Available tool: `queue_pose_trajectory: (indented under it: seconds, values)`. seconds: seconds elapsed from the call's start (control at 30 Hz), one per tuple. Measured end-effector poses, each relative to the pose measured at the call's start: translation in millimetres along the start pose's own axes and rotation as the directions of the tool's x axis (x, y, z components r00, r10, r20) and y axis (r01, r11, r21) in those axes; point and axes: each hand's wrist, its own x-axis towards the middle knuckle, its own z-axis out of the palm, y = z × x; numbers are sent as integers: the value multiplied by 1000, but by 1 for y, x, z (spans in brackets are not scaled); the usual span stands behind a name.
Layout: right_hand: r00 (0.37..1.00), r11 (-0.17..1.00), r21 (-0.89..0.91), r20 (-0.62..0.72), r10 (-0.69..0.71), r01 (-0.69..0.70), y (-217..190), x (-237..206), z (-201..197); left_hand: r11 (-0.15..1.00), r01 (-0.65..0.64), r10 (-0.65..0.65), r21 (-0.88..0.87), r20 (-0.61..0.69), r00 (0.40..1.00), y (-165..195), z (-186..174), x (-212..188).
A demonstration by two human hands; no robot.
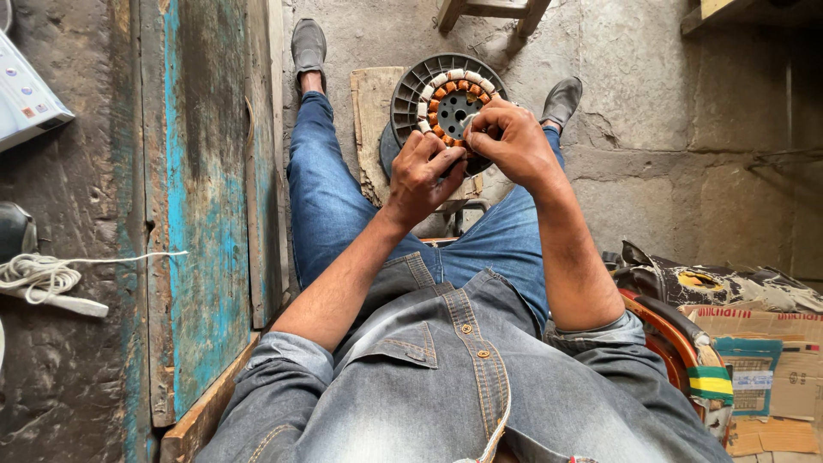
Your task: The person sits on the floor and threads a white string through the slots of a motor stator placed on a wooden block between their legs. They repeatedly pull the string through the stator slots and tie knots to secure it.
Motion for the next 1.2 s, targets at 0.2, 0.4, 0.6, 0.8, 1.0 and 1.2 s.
queue_pose_trajectory:
  seconds: [0.2,0.4,0.6,0.8,1.0,1.2]
  values:
    - [999,1000,-8,-49,-20,19,-1,-5,4,1000,2,-2,0,11,1000,-3,2,-5]
    - [997,998,-38,-66,-46,44,4,-7,6,993,82,-78,-85,49,996,-7,0,-4]
    - [993,993,-78,-74,-94,88,5,-9,7,992,85,-82,-98,31,996,3,-4,2]
    - [990,992,-62,-86,-110,105,6,-12,7,993,101,-98,-54,60,993,6,-2,6]
    - [985,990,-44,-109,-135,131,6,-11,9,996,82,-79,-37,64,995,4,-1,3]
    - [968,995,2,-233,-95,99,12,-19,19,998,65,-65,-1,44,997,1,5,3]
